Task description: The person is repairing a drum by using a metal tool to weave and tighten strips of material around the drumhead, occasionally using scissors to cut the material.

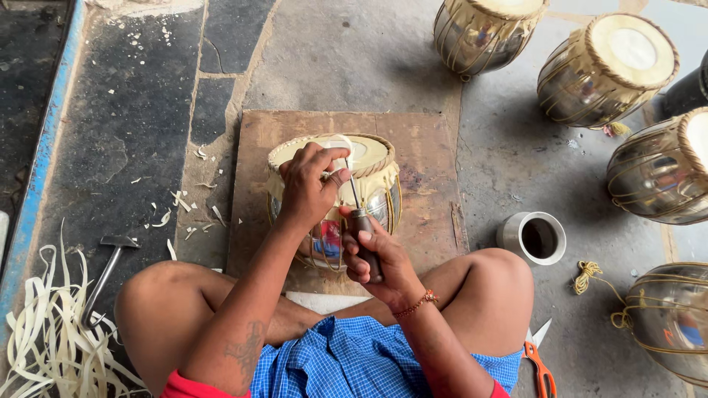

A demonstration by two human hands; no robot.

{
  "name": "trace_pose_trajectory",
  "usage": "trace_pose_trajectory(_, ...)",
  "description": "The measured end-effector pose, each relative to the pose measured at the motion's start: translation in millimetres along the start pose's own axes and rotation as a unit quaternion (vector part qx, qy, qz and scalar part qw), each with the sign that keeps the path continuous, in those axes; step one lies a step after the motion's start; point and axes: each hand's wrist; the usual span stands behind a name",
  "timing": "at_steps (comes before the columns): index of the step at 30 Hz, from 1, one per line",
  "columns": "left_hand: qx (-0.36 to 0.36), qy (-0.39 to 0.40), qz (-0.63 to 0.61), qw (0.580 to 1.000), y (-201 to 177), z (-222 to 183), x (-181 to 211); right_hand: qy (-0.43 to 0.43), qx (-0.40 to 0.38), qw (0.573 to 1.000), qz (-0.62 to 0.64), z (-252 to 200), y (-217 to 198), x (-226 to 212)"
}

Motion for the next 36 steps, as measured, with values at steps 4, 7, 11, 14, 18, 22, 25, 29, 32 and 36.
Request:
trace_pose_trajectory(4, 0.022, -0.032, -0.020, 0.999, -1.8, -9.3, -30.7, -0.205, 0.272, 0.644, -0.685, -62.5, 22.8, 28.1)
trace_pose_trajectory(7, 0.062, 0.025, -0.037, 0.997, -10.8, 6.8, -47.2, 0.019, 0.187, 0.719, -0.670, -107.1, 12.6, 36.1)
trace_pose_trajectory(11, -0.012, 0.001, -0.028, 1.000, -12.9, -26.6, -6.1, 0.004, 0.154, 0.544, -0.825, -124.6, -34.8, 54.0)
trace_pose_trajectory(14, -0.018, 0.061, 0.032, 0.997, -12.1, -44.0, 45.0, 0.039, 0.064, 0.553, -0.830, -110.2, -43.3, 51.2)
trace_pose_trajectory(18, 0.006, 0.083, 0.011, 0.997, -14.4, -56.2, 71.5, 0.008, -0.005, 0.599, -0.801, -106.3, -17.1, 22.0)
trace_pose_trajectory(22, 0.019, 0.073, -0.015, 0.997, -18.5, -64.4, 73.4, -0.080, 0.202, 0.739, -0.638, -101.0, 8.8, -17.6)
trace_pose_trajectory(25, -0.012, 0.014, -0.051, 0.999, -18.8, -50.4, 69.4, -0.127, 0.333, 0.699, -0.620, -58.7, 21.5, -29.2)
trace_pose_trajectory(29, -0.049, 0.019, -0.016, 0.999, -22.6, -44.3, 65.4, -0.179, 0.308, 0.638, -0.683, -13.5, 21.8, -25.7)
trace_pose_trajectory(32, -0.038, 0.001, -0.025, 0.999, -26.4, -43.1, 57.7, -0.164, 0.252, 0.591, -0.748, -10.8, 16.4, -24.6)
trace_pose_trajectory(36, -0.034, 0.003, -0.055, 0.998, -26.7, -40.8, 53.0, -0.148, 0.219, 0.546, -0.795, -30.7, 7.6, -49.9)
Point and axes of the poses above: each hand's wrist, its own z-axis towards the middle knuckle, its own y-axis out of the palm, x = y × z, and after that the axes turned 11 degrees about y, right-handed
